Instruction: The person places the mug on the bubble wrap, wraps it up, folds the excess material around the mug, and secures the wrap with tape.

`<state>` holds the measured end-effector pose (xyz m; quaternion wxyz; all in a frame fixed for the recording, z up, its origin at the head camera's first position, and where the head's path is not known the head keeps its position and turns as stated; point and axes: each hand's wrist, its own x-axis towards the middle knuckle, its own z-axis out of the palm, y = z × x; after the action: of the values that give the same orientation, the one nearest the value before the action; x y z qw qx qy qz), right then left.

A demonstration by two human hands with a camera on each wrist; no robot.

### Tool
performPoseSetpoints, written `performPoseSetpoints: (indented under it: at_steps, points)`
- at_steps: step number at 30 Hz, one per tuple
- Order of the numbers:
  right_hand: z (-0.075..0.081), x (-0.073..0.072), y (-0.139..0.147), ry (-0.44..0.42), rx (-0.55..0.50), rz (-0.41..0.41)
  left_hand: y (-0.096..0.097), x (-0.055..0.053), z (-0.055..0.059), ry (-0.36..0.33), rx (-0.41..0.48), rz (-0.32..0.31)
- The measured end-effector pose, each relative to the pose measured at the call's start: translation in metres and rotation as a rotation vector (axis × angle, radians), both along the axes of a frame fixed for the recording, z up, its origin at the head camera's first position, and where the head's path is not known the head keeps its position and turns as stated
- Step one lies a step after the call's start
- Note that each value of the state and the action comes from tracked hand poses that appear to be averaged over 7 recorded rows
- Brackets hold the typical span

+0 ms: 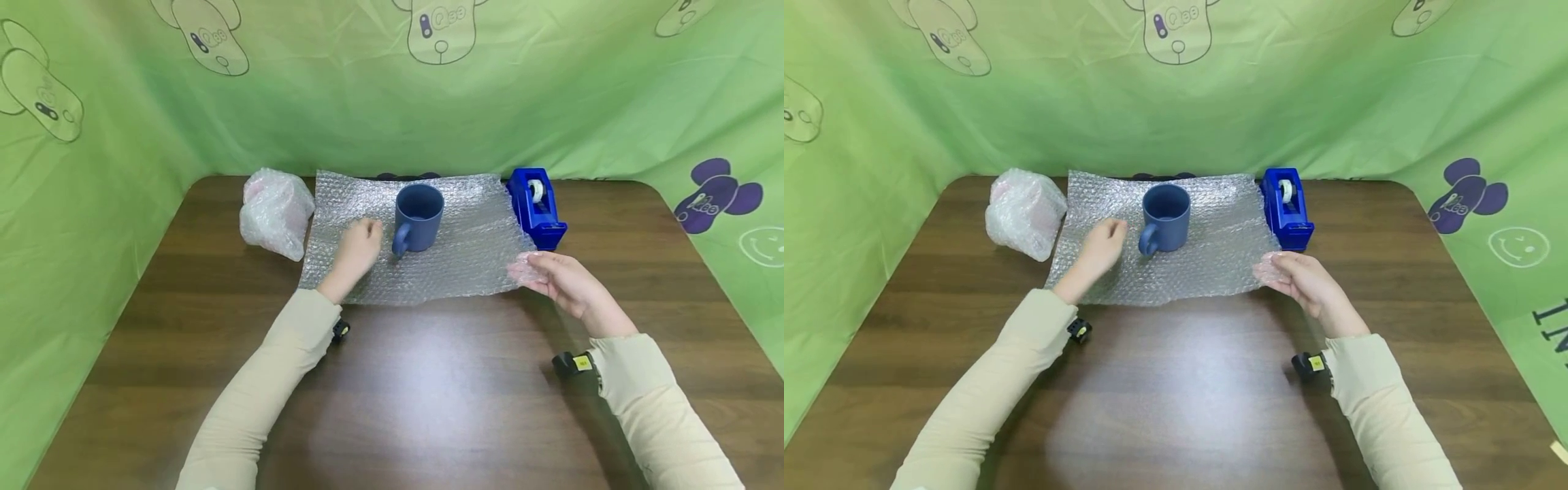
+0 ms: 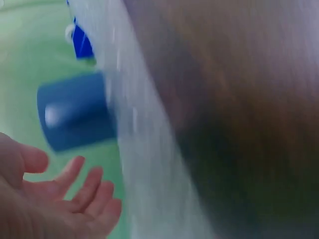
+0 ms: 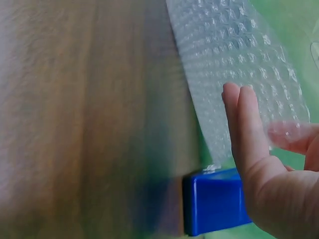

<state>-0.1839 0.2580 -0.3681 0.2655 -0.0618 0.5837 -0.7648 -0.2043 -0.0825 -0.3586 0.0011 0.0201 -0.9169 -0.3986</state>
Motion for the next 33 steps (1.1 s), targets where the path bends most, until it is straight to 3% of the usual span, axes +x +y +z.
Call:
performPoseSetpoints:
  at_steps: [5, 12, 17, 25, 33]
  points:
    - [0.013, -0.004, -0.012, 0.011, -0.081, -0.074, -0.027, 0.003, 0.007, -0.046, -0.06, 0.04]
    - [0.036, -0.013, -0.04, 0.025, -0.138, -0.152, -0.05, 0.011, 0.0, -0.06, -0.207, 0.049]
    - [0.048, -0.02, -0.06, 0.008, -0.177, -0.197, -0.053, 0.013, -0.005, -0.073, -0.25, 0.001]
    - [0.054, -0.034, -0.094, -0.045, -0.229, -0.257, -0.051, 0.013, -0.014, -0.245, -0.255, 0.041]
    - [0.054, -0.044, -0.117, -0.047, -0.224, -0.284, -0.047, 0.013, -0.012, -0.27, -0.241, 0.041]
